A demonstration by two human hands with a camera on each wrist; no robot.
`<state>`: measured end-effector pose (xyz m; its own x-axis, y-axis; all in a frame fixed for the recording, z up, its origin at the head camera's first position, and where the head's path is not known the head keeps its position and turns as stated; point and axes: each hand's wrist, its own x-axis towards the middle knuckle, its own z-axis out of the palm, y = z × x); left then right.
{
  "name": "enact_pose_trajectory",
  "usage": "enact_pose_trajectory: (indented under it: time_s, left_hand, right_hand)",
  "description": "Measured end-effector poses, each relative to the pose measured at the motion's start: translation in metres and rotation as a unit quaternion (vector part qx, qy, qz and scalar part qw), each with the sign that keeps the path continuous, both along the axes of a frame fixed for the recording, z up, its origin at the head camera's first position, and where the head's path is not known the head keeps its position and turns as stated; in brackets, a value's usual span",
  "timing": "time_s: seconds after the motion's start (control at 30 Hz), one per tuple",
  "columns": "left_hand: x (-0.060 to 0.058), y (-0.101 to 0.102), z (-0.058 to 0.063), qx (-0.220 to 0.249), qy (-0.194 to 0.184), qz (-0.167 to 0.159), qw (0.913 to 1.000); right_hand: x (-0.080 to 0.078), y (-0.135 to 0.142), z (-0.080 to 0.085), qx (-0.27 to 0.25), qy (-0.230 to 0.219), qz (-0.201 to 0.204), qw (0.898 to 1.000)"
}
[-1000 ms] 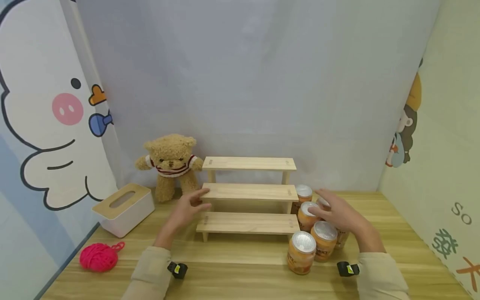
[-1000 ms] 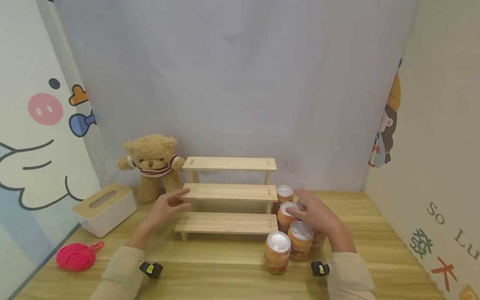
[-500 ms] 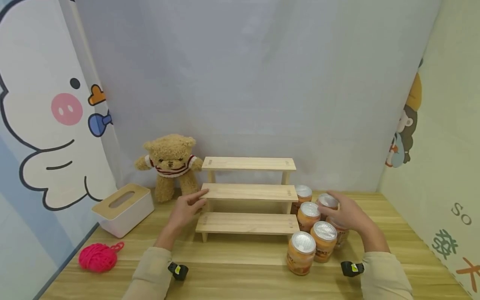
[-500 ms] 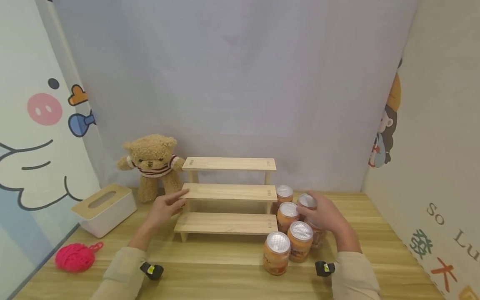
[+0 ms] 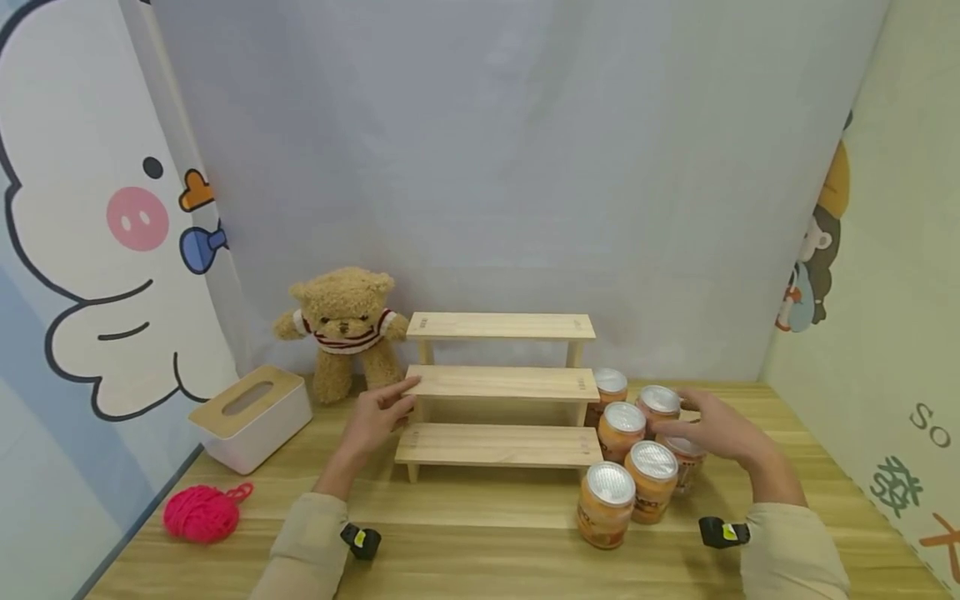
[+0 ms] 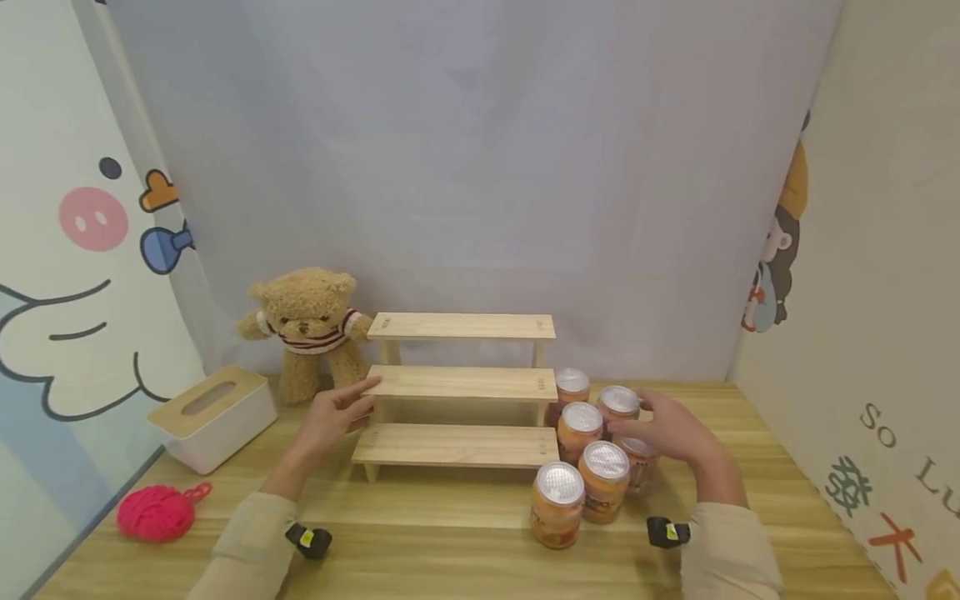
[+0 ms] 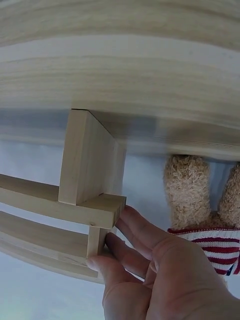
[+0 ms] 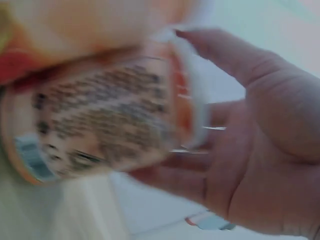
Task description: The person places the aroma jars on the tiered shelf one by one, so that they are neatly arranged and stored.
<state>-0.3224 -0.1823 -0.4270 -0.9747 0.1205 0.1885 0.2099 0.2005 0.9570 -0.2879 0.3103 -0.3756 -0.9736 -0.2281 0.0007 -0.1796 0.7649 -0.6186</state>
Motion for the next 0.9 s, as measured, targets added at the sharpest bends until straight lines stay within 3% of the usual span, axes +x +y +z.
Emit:
enact_pose_trajectory:
  time_s: [0.17, 0.53, 0.73, 0.9]
  left_hand:
    - [0.000, 0.000, -0.001, 0.000, 0.002, 0.003, 1.0000]
    - [-0.001, 0.000, -0.003, 0.033, -0.022, 0.008, 0.9992]
    - [-0.003, 0.000, -0.005, 0.061, -0.032, 0.013, 0.9976]
    - [-0.001, 0.003, -0.003, 0.090, -0.048, 0.014, 0.9947]
  right_hand:
    - [0.006, 0.014, 0.004, -0.025, -0.061, 0.024, 0.998]
    - [0.008, 0.030, -0.003, -0.062, -0.023, 0.089, 0.994]
    - [0.005, 0.040, -0.012, -0.081, -0.030, 0.113, 0.990]
    - [0.003, 0.051, -0.021, -0.122, -0.063, 0.127, 0.982]
